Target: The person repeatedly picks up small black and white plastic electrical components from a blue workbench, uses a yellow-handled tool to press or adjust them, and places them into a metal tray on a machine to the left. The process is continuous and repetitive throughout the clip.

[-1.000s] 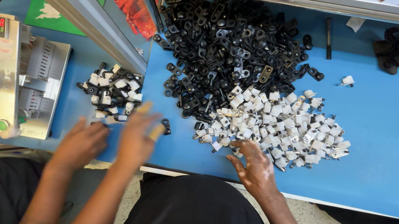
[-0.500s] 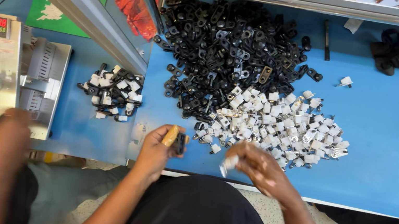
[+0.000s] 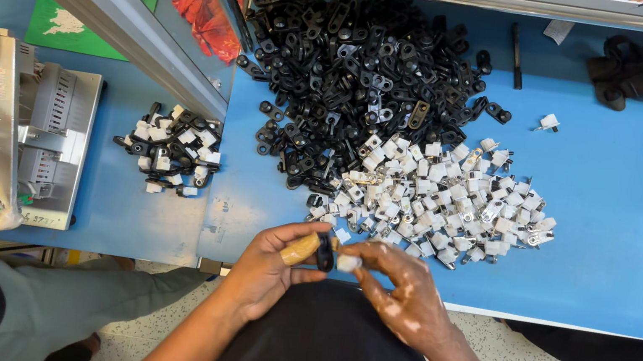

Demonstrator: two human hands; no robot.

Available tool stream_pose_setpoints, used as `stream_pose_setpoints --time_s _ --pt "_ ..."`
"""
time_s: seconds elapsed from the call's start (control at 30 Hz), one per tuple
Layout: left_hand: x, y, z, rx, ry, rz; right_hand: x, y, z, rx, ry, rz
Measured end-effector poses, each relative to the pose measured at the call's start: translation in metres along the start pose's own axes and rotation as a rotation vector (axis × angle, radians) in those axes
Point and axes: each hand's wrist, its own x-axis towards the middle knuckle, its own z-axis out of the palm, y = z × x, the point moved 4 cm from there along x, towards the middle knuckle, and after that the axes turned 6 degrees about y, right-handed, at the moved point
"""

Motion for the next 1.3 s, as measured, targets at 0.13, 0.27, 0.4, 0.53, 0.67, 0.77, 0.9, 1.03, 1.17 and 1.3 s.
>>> stream_pose_setpoints --time_s 0.13,0.27,0.4,0.53,0.67,0.77,0.9,1.03,1.17,1.3 --pt "-0.003 -0.001 0.008 -0.025 -0.034 0.005 0.006 -0.012 -0.001 0.03 0.218 -0.226" --pt "-0.007 0.003 0.011 -0.059 -0.084 0.056 0.007 -0.02 -0.002 -0.146 0.308 -0.319" --pt "-0.007 0.004 0.009 0.023 -0.039 0.02 0.009 -0.019 -0.001 -0.081 0.235 -0.296" --pt "-0.007 0.004 0.012 0.03 -0.007 0.036 0.011 -0.027 -0.001 -0.092 0.186 -0.465" --pt "-0.016 0.011 0.018 0.125 0.033 0.28 0.011 -0.038 -0.006 -0.156 0.161 -0.491" --pt "-0.027 0.022 0.022 0.264 0.028 0.515 0.009 -0.045 -0.009 -0.194 0.187 -0.363" --pt "-0.032 0.032 0.027 0.209 -0.073 0.638 0.013 -0.05 -0.006 -0.187 0.256 -0.233" --pt "-0.029 0.036 0.032 0.149 -0.065 0.552 0.017 -0.052 -0.004 -0.156 0.351 -0.318" --pt "-0.045 0.05 0.04 0.631 0.075 0.898 0.017 -0.042 0.0 -0.042 0.33 -0.207" --pt "-0.054 0.056 0.045 0.857 0.081 1.132 0.016 -0.033 0.003 0.082 0.323 -0.139"
